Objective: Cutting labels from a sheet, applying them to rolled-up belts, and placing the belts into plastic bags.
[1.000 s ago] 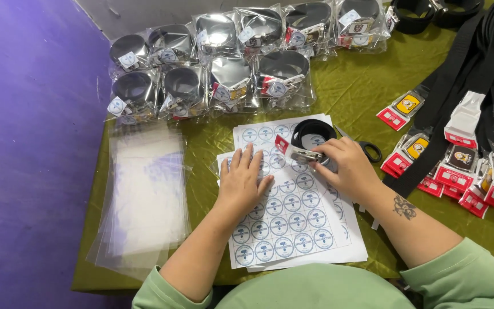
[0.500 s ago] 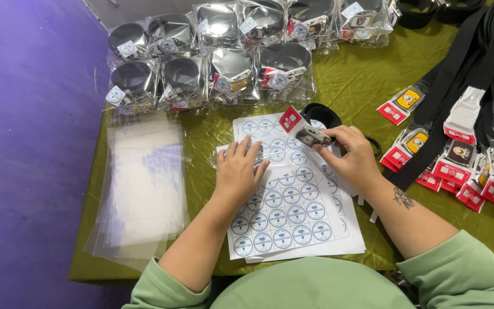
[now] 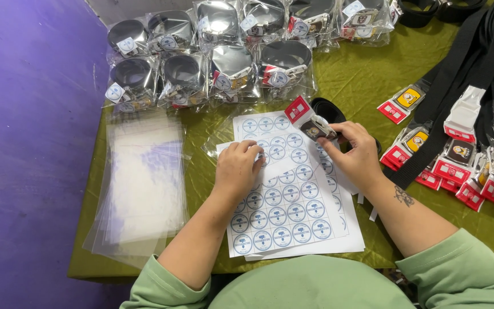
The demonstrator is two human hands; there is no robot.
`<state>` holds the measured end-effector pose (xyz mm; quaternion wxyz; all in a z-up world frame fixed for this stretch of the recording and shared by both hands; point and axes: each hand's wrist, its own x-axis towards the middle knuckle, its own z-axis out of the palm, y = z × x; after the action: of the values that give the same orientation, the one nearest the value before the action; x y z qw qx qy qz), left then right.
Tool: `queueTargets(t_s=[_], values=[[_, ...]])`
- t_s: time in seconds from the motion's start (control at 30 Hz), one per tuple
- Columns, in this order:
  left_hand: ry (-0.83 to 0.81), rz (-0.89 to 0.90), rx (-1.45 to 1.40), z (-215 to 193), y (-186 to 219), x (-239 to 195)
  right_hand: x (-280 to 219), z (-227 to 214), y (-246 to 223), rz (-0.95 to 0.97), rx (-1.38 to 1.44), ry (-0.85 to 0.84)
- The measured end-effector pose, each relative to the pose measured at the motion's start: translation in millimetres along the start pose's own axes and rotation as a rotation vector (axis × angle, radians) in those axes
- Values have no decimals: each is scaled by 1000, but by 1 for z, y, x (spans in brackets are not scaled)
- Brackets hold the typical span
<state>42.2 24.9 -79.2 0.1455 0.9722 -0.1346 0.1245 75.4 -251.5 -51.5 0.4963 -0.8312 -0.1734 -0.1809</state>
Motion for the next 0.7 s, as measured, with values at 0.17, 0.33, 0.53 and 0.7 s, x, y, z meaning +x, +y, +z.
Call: queueTargets(t_s=[0.17,0.33,0.53,0.7], values=[[2,2,-6,0,1,1,-1,1,1,-18,-5,2],[12,3,-8,1,1,2,0,2,1,1,-2,4],[90,20,-16,-11,1,3,1,0,1,14,4,12],[256,-16,170,-30,-9,4,3,-2,-2,16,15,26]])
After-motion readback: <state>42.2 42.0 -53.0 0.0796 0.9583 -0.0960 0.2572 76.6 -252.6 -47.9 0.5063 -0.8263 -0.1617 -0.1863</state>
